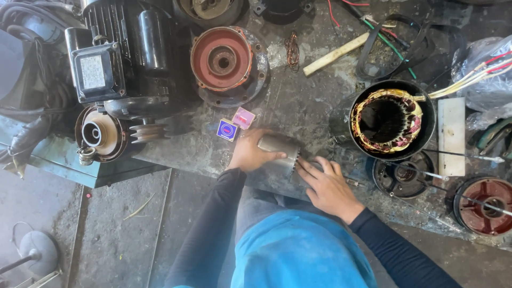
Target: Cleaning a motor rotor by rubbing its surface and shaft with sandpaper to remove dirt or rust.
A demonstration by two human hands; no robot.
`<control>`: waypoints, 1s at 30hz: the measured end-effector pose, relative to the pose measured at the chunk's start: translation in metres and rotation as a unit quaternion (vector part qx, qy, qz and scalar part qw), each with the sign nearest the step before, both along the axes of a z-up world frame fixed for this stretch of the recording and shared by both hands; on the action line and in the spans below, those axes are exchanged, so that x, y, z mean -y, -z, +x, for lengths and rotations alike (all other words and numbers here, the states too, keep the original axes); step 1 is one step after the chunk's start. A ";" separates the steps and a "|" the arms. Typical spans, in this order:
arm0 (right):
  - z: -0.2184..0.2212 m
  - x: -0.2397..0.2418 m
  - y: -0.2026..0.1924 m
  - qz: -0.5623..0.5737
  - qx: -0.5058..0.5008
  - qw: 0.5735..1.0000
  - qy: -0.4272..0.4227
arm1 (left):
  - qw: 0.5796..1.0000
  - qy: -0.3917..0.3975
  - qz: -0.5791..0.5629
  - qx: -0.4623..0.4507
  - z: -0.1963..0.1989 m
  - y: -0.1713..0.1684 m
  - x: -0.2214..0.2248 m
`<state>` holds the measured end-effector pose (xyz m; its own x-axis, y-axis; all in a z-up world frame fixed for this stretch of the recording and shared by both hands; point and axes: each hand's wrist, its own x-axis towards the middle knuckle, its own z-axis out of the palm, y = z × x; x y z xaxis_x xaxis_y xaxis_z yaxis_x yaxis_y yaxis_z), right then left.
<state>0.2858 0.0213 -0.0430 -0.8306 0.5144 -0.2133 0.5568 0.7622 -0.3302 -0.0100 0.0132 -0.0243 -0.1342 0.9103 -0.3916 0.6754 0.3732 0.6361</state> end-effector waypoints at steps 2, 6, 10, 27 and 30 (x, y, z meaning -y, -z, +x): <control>0.009 0.001 -0.016 -0.007 0.000 1.000 -0.001 | 1.000 -0.005 -0.016 0.003 -0.001 -0.001 -0.001; 0.014 -0.004 -0.014 -0.006 -0.006 1.000 0.003 | 0.997 0.002 -0.077 -0.006 -0.001 -0.015 -0.010; 0.012 -0.005 -0.007 -0.006 -0.017 1.000 0.021 | 0.993 0.016 -0.114 0.001 -0.001 -0.022 -0.023; 0.051 -0.024 -0.018 -0.127 -0.231 0.940 0.215 | 0.994 -0.085 -0.058 0.025 0.004 -0.020 -0.018; 0.074 -0.020 -0.008 -0.091 -0.174 0.956 0.218 | 0.996 -0.080 -0.015 0.024 0.005 -0.020 -0.012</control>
<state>0.3599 0.0410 -0.0351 -0.5824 0.8089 -0.0807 0.6405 0.3955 -0.6583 -0.0051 0.0255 -0.0043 -0.2563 0.8665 -0.4283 0.5743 0.4929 0.6536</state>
